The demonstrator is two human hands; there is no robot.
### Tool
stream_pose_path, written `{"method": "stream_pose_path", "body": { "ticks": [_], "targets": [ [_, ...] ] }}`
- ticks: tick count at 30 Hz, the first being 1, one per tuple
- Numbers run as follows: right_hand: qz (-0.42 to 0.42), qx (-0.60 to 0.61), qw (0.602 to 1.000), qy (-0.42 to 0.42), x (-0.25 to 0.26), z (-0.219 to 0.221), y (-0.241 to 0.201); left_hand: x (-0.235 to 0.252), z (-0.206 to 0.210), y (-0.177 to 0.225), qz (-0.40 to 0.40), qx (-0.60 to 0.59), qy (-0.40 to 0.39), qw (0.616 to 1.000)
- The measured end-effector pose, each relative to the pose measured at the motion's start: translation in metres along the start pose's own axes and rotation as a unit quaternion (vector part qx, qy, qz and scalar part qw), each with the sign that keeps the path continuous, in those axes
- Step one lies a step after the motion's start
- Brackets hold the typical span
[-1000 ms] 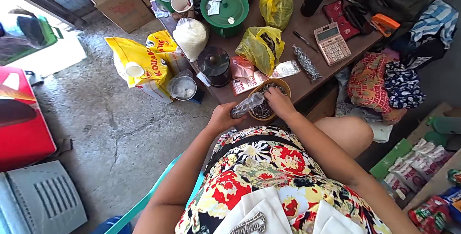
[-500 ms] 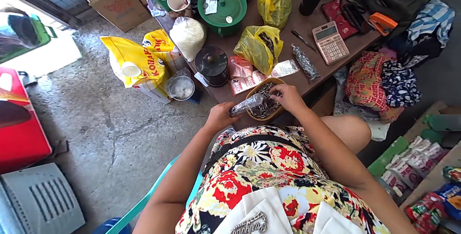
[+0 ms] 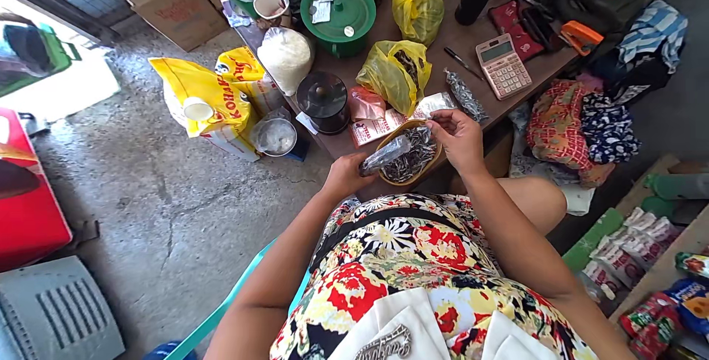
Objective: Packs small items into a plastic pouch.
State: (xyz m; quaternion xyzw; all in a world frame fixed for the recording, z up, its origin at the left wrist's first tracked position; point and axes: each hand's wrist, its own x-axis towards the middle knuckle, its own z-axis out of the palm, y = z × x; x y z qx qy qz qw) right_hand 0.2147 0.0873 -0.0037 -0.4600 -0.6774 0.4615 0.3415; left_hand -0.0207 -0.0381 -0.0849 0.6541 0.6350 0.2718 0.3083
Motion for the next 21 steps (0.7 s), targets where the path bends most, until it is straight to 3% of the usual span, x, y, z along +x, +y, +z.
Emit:
{"method": "stream_pose_path", "body": {
  "ticks": [4, 7, 12, 21],
  "targets": [
    [-0.232, -0.083, 0.964, 0.097, -0.011, 0.017, -0.002, 0.004, 0.002, 0.012, 0.01, -0.08, -0.004, 0.997],
    [-0.323, -0.095, 0.931, 0.142, -0.01, 0.025, 0.002, 0.006, 0.003, 0.021, 0.01, -0.14, -0.013, 0.99],
    [-0.353, -0.078, 0.922, 0.139, -0.015, 0.028, 0.001, 0.01, 0.002, 0.029, -0.012, -0.184, -0.032, 0.982],
    [-0.298, 0.017, 0.951, 0.084, -0.024, 0.02, -0.006, 0.012, 0.003, 0.031, -0.01, -0.224, -0.026, 0.974]
  ]
}}
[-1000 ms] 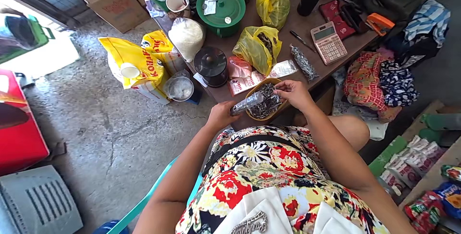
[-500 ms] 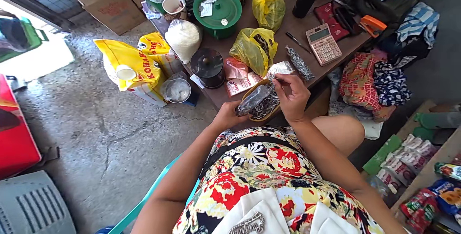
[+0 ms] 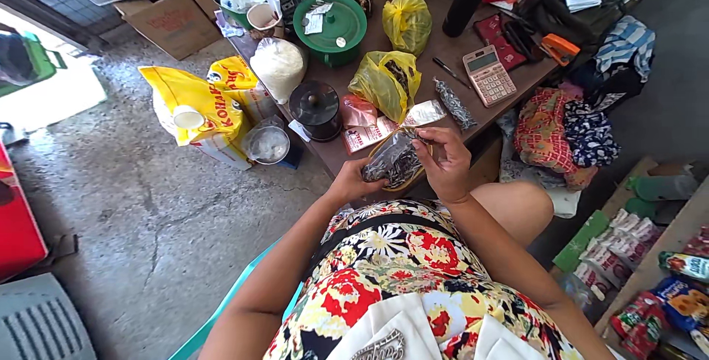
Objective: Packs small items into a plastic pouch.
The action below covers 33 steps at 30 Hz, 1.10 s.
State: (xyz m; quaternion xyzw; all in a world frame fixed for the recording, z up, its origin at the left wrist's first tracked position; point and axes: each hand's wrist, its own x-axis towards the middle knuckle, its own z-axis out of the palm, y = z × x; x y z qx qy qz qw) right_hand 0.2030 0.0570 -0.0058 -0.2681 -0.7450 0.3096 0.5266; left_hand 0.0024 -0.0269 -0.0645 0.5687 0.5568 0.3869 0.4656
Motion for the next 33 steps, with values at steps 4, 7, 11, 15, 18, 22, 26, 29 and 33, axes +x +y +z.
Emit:
{"method": "stream_pose_path", "body": {
  "ticks": [4, 7, 11, 15, 18, 22, 26, 29, 33],
  "targets": [
    [0.042, 0.04, 0.998, -0.011, 0.003, -0.006, -0.004, 0.0, -0.001, -0.001, 0.01, -0.004, -0.002, 1.0],
    [0.075, 0.071, 0.995, -0.013, 0.005, -0.01, -0.005, -0.001, -0.001, 0.0, 0.004, -0.006, -0.001, 1.0],
    [0.114, 0.084, 0.989, -0.041, 0.009, -0.011, -0.007, -0.001, -0.001, 0.001, 0.007, -0.006, 0.0, 1.0],
    [0.152, 0.1, 0.981, -0.07, 0.012, -0.013, -0.009, -0.001, -0.001, 0.0, 0.017, -0.002, 0.001, 1.0],
    [0.179, 0.093, 0.975, -0.097, 0.016, -0.017, -0.011, -0.001, -0.002, 0.0, 0.016, -0.003, 0.001, 1.0],
    [0.162, 0.078, 0.976, -0.126, 0.022, -0.022, -0.012, -0.002, -0.004, 0.0, 0.022, 0.001, 0.004, 1.0],
    [0.137, 0.021, 0.973, -0.183, 0.033, -0.027, -0.019, -0.001, -0.004, 0.001, 0.031, 0.008, 0.002, 0.999],
    [0.132, -0.002, 0.963, -0.236, 0.043, -0.03, -0.027, 0.0, -0.004, 0.0, 0.061, 0.025, 0.003, 0.998],
    [0.166, -0.003, 0.939, -0.301, 0.056, -0.037, -0.04, 0.002, -0.003, -0.004, 0.088, 0.057, 0.009, 0.994]
  ]
}}
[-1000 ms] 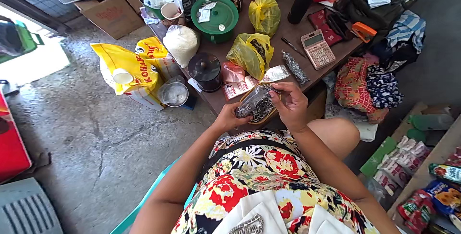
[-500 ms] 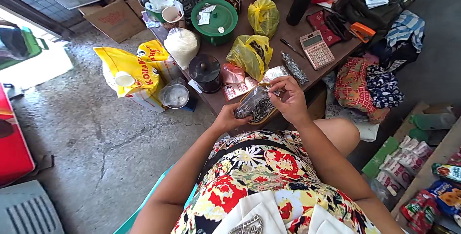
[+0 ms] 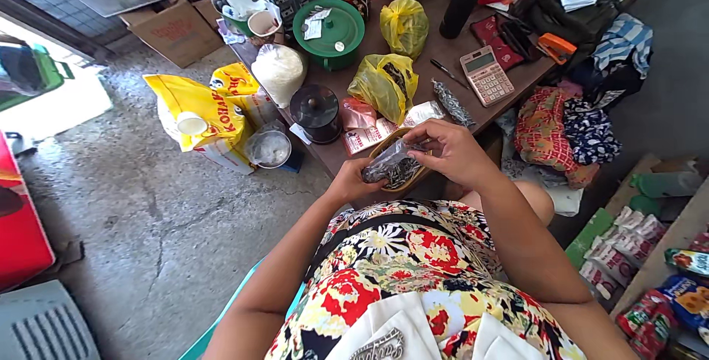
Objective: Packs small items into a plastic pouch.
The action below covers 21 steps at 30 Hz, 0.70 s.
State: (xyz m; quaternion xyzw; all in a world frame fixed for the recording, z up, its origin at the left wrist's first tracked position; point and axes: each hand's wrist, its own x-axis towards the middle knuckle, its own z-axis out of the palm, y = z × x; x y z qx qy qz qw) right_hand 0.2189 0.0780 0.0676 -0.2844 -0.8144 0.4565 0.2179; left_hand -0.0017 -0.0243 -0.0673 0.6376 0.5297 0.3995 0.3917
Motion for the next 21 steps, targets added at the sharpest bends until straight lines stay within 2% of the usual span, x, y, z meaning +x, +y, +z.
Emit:
{"method": "stream_pose_path", "body": {
  "ticks": [8, 16, 21],
  "targets": [
    [-0.012, -0.008, 1.0, -0.022, -0.001, -0.007, -0.024, 0.003, 0.003, -0.002, 0.017, -0.031, 0.016, 0.999],
    [-0.088, -0.16, 0.983, -0.013, 0.003, -0.004, -0.028, 0.001, 0.003, -0.003, 0.027, -0.034, 0.024, 0.999],
    [-0.111, -0.141, 0.984, -0.018, 0.005, -0.001, -0.032, 0.0, 0.003, -0.003, 0.035, -0.044, 0.023, 0.998]
  ]
}}
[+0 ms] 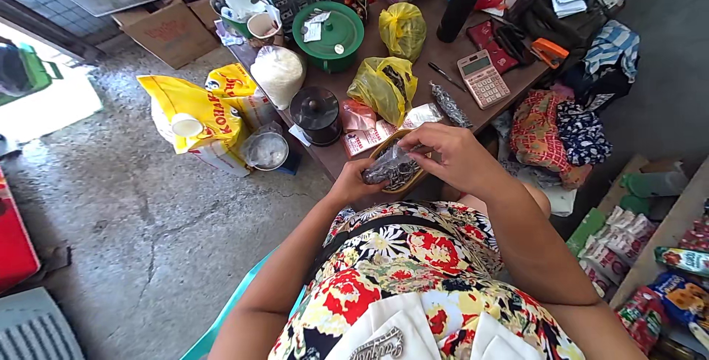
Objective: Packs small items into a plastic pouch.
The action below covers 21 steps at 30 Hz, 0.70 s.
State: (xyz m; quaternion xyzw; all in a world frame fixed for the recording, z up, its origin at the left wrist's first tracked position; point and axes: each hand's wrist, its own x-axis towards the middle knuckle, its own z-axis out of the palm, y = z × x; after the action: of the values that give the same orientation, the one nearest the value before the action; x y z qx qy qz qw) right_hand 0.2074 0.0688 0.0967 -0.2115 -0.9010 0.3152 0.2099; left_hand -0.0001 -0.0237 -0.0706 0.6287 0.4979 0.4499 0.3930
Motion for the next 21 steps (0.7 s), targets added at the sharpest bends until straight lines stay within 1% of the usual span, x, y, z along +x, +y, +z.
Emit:
{"method": "stream_pose_path", "body": {
  "ticks": [3, 5, 7, 9, 10, 11, 13, 16, 18, 19, 21],
  "targets": [
    [-0.012, 0.01, 1.0, 0.024, -0.001, -0.004, -0.004, -0.001, -0.001, 0.001, 0.002, -0.027, 0.004, 1.0],
    [-0.022, 0.019, 0.997, 0.065, -0.003, -0.009, -0.005, -0.003, -0.004, 0.003, -0.011, -0.102, 0.009, 0.995],
    [-0.03, 0.025, 0.994, 0.105, -0.006, -0.012, -0.001, -0.005, -0.01, 0.005, -0.024, -0.196, 0.006, 0.98],
    [-0.014, 0.02, 0.992, 0.121, -0.008, -0.01, 0.008, -0.004, -0.012, 0.007, -0.023, -0.219, -0.012, 0.975],
    [0.005, 0.009, 0.994, 0.113, -0.008, -0.006, 0.015, -0.003, -0.011, 0.007, -0.022, -0.211, -0.019, 0.977],
    [0.034, 0.0, 0.995, 0.092, -0.008, 0.001, 0.025, -0.002, -0.01, 0.007, -0.024, -0.206, -0.021, 0.978],
    [0.118, -0.014, 0.993, 0.018, -0.009, 0.02, 0.048, 0.001, -0.012, 0.007, -0.023, -0.202, -0.007, 0.979],
    [0.215, -0.037, 0.972, -0.085, -0.017, 0.062, 0.085, -0.001, -0.016, -0.002, -0.012, -0.176, 0.012, 0.984],
    [0.246, -0.06, 0.956, -0.147, -0.021, 0.089, 0.102, -0.006, -0.02, -0.012, -0.025, -0.149, 0.019, 0.988],
    [0.249, -0.076, 0.95, -0.173, -0.024, 0.1, 0.108, -0.01, -0.021, -0.016, -0.039, -0.137, 0.02, 0.99],
    [0.225, -0.119, 0.946, -0.202, -0.028, 0.118, 0.117, -0.016, -0.02, -0.026, -0.071, -0.107, 0.021, 0.992]
  ]
}}
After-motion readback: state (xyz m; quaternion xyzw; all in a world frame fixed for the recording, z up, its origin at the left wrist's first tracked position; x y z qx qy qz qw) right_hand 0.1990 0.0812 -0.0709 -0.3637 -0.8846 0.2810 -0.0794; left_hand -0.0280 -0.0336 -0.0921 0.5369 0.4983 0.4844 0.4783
